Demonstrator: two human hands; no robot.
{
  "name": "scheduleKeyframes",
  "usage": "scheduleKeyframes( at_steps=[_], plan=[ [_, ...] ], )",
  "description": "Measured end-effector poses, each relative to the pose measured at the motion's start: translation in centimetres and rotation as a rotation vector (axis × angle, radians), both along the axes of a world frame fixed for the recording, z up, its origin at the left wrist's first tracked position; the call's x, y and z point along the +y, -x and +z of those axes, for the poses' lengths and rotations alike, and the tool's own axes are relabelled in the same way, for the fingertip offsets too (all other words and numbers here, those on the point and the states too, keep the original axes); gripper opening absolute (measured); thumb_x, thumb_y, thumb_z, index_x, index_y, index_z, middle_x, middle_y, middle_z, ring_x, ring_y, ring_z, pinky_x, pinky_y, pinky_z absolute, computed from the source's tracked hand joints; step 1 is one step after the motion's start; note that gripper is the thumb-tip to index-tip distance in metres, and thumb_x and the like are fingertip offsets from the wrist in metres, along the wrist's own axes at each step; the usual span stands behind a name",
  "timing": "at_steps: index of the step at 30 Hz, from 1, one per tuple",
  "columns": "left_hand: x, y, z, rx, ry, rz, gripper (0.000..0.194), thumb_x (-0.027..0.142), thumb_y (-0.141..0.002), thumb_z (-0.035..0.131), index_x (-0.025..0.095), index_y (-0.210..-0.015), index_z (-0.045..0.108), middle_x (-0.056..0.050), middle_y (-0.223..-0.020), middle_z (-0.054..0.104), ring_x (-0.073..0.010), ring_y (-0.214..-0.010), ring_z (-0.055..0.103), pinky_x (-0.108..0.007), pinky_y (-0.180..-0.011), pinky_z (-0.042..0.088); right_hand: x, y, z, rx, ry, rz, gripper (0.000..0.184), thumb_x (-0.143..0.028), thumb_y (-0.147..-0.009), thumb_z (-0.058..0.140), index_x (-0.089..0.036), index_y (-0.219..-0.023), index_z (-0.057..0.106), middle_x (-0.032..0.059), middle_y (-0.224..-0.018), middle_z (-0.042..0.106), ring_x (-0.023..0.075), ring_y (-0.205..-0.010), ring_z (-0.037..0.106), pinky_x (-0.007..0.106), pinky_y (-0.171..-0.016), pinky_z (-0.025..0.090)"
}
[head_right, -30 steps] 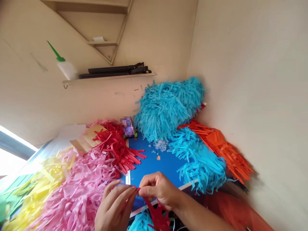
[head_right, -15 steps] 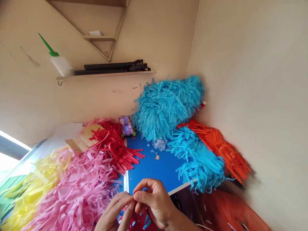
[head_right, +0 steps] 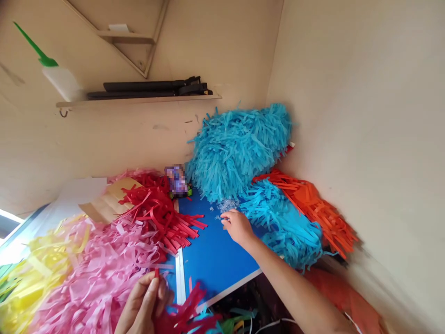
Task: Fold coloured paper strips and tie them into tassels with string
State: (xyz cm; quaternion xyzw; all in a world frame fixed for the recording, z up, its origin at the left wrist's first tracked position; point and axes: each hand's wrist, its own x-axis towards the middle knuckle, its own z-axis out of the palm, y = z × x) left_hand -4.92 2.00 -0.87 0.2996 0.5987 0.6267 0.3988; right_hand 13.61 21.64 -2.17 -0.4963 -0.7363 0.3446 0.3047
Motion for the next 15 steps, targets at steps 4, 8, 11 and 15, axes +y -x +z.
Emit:
scheduleKeyframes(
  at_steps=[4,8,11,15],
  plan=[
    [0.7,1.1,-0.1,-0.006,0.074,-0.077,0.047,0.067,-0.075,0.068,0.024,-0.093,0.064,0.006,-0.059,0.051,-0.0103,-0.049,0.046,-0.019,-0.046,0.043,3.5,-0.5,-2.3,-0.138,-0.020,0.015,0.018,-0.007,-0.081,0.061,-0.015,-0.091,0.075,0.0105,-0.101,0.068,0.0207,-0.086,0.065,0.031,-0.080,0.048],
    [1.0,0.5,0.1,0.269,0.076,-0.039,0.044,0.063,-0.081,0.063,0.021,-0.093,0.069,0.000,-0.070,0.064,-0.0138,-0.057,0.055,-0.022,-0.054,0.050,2.3,0.0,-2.2,-0.137,-0.033,0.015,0.020,-0.006,-0.086,0.055,-0.015,-0.080,0.072,0.0099,-0.099,0.068,0.0191,-0.086,0.065,0.029,-0.080,0.048],
    [0.9,0.1,0.3,0.475,0.041,-0.097,0.041,0.058,-0.086,0.059,0.020,-0.091,0.074,-0.005,-0.078,0.073,-0.0186,-0.066,0.066,-0.025,-0.062,0.055,-1.0,0.4,-0.7,-0.053,-0.008,0.070,0.018,-0.010,-0.088,0.057,-0.017,-0.084,0.073,0.0057,-0.091,0.070,0.0156,-0.079,0.066,0.026,-0.077,0.050],
    [0.5,-0.7,0.2,0.604,-0.011,-0.193,0.035,0.051,-0.092,0.052,0.024,-0.095,0.073,-0.006,-0.091,0.077,-0.0207,-0.081,0.071,-0.028,-0.074,0.056,-7.6,1.1,1.3,0.365,0.127,0.272,0.003,-0.022,-0.081,0.073,-0.020,-0.080,0.076,0.0013,-0.081,0.070,0.0149,-0.076,0.067,0.023,-0.071,0.053]
  ],
)
